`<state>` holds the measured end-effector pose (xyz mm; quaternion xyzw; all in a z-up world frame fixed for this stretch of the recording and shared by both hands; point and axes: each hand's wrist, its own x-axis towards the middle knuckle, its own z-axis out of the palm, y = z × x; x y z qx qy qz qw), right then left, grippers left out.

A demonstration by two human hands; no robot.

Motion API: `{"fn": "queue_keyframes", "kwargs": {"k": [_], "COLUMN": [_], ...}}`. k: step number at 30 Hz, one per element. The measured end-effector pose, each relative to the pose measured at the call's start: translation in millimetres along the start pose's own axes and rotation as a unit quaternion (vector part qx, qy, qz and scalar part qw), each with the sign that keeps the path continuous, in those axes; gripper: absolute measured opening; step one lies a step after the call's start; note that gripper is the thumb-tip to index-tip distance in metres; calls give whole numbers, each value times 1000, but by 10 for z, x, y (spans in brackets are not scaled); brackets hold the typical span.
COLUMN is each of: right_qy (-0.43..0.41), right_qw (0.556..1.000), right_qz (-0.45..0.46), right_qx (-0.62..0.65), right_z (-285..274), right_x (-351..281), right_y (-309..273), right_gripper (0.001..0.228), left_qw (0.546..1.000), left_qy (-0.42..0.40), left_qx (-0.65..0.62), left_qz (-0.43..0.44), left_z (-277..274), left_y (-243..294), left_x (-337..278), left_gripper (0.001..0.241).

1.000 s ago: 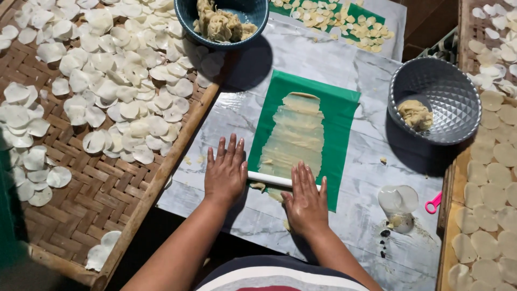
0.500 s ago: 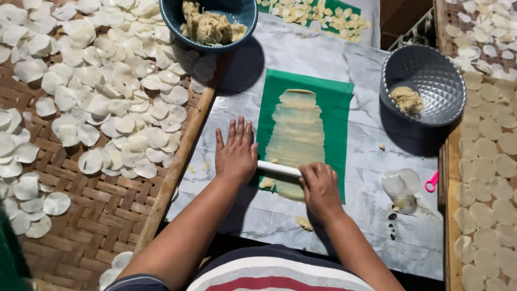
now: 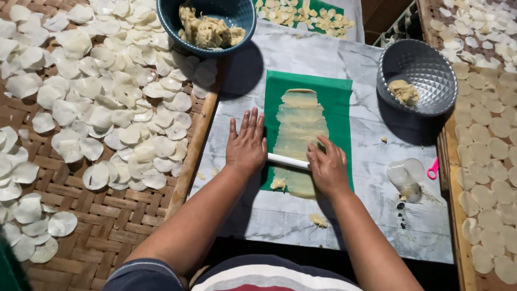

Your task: Rolling out dough on a mat using a small rolling pin to flatten it

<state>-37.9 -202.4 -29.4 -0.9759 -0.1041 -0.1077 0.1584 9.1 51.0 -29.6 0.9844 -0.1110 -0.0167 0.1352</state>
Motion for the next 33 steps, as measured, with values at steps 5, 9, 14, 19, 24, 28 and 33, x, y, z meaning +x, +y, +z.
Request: {"fn": "queue_keyframes", "kwargs": {"k": [5, 9, 14, 19, 24, 28, 33], "right_qy": [-97, -98, -124, -147, -109, -86, -100], "right_qw": [985, 981, 980, 979, 987, 989, 984], "right_qz": [117, 83, 98, 106, 30, 14, 48], "right_qx": [-79, -147, -122, -97, -118, -119, -142], "right_z": [110, 120, 209, 90, 72, 157, 332], "right_x": [116, -269, 129, 75, -663, -564, -157], "right_y": [-157, -245, -75, -168, -284, -189, -32], "right_gripper": [56, 58, 61, 63, 64, 63, 65], "left_qw": [1000, 995, 999, 999, 1000, 1000, 999], "left_qy": [22, 87, 53, -21, 23, -6, -6], "left_qx": [1, 6, 0, -14, 4, 9, 12], "left_qz": [14, 37, -2, -36, 8, 7, -30], "left_z": [58, 165, 246, 49, 96, 56, 79], "left_y": [1, 15, -15, 73, 102, 71, 69], "left_x": [-181, -595, -203, -299, -1020, -901, -343], "left_gripper": [69, 67, 66, 67, 64, 62, 69]}}
